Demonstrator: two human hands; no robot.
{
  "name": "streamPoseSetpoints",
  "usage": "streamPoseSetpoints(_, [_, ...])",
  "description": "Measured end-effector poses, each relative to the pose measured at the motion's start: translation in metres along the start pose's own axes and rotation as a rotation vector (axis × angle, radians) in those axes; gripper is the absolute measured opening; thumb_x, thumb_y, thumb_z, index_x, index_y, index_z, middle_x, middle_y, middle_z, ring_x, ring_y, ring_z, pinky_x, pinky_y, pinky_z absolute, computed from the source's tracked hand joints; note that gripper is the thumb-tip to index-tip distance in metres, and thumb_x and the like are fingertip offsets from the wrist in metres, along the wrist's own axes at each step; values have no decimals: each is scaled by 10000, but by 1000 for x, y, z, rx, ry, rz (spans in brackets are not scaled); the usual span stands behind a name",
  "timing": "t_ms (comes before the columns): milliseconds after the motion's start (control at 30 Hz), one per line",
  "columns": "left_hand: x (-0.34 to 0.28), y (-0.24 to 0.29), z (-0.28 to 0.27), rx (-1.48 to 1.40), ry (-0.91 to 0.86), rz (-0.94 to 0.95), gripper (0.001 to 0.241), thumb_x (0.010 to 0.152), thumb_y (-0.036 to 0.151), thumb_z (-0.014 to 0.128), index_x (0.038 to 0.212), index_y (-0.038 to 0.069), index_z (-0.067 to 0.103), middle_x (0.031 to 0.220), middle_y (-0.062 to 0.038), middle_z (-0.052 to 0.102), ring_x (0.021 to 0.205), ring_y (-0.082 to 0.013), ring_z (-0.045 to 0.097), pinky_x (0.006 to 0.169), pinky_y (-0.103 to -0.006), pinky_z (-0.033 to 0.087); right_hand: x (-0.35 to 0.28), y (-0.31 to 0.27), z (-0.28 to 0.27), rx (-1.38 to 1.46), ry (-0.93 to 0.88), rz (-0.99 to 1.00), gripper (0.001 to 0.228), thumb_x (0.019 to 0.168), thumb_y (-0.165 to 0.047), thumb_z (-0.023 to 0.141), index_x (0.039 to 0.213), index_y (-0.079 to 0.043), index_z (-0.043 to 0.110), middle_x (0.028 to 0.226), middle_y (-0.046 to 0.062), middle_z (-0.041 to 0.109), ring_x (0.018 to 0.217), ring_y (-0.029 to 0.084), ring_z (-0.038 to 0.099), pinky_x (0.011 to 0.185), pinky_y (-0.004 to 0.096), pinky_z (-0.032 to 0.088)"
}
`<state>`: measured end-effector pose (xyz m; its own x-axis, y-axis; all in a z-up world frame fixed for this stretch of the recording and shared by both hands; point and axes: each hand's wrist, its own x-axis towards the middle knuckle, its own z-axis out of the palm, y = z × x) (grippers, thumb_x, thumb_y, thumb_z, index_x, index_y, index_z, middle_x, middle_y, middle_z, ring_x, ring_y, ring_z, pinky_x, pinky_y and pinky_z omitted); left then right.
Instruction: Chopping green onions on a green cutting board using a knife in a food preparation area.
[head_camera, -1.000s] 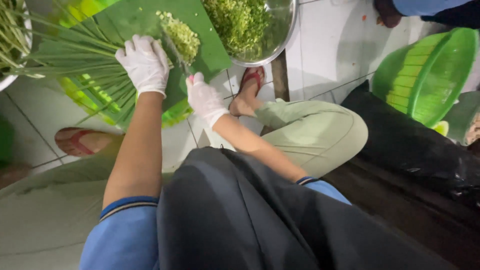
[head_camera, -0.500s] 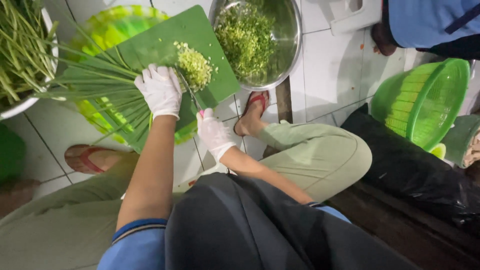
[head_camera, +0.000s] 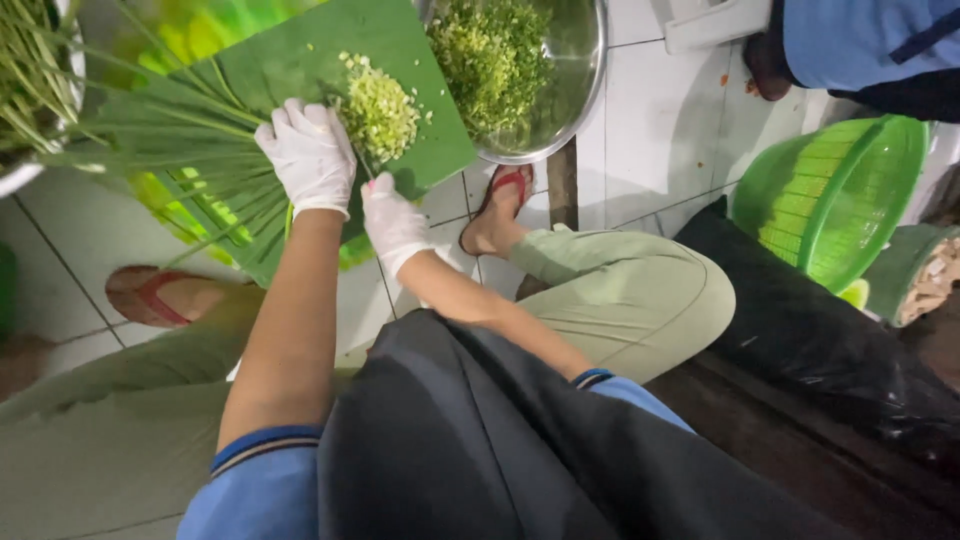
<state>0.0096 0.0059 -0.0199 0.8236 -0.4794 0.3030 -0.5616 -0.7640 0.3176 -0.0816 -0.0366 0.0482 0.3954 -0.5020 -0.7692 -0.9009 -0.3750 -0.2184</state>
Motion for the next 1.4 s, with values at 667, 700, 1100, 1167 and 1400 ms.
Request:
streamPoseSetpoints(667, [-5,3,8,18,-3,-36,173,890,254,566,824,110,497,856,-70,496,832,-261,497,772,-433,389,53,76,-17,-84,204,14,479,959,-472,234,1226,-85,324,921,220,663,986,382,638,879,503,455])
streamPoseSetpoints(700, [-6,3,9,19,-3,-31,167,889,255,565,828,119,492,858,-64,493,836,-255,498,773,-428,388,69,90,-16,-138,294,17,536,962,-456,243,1295,-42,311,895,247,663,935,387,658,840,502,483])
streamPoseSetpoints(1100, [0,13,-12,84,-85,-76,166,920,246,536,823,114,559,864,-67,530,852,-242,524,819,-416,380,35,14,-27,-253,374,-287,257,937,-280,317,1081,-99,429,877,115,541,685,367,686,670,457,552])
streamPoseSetpoints(1167, [3,9,-4,64,-28,-49,158,892,238,558,805,113,518,846,-69,505,833,-246,508,801,-419,375,37,-14,-37,-182,293,-226,341,920,-423,258,1043,-136,397,826,103,605,784,367,680,751,475,514])
streamPoseSetpoints(1400, [-4,6,-3,36,11,-20,147,877,243,556,813,122,502,852,-51,495,839,-242,504,792,-416,379,69,31,-37,-238,460,-47,356,954,-292,247,1172,-35,361,764,129,682,783,324,699,743,493,524])
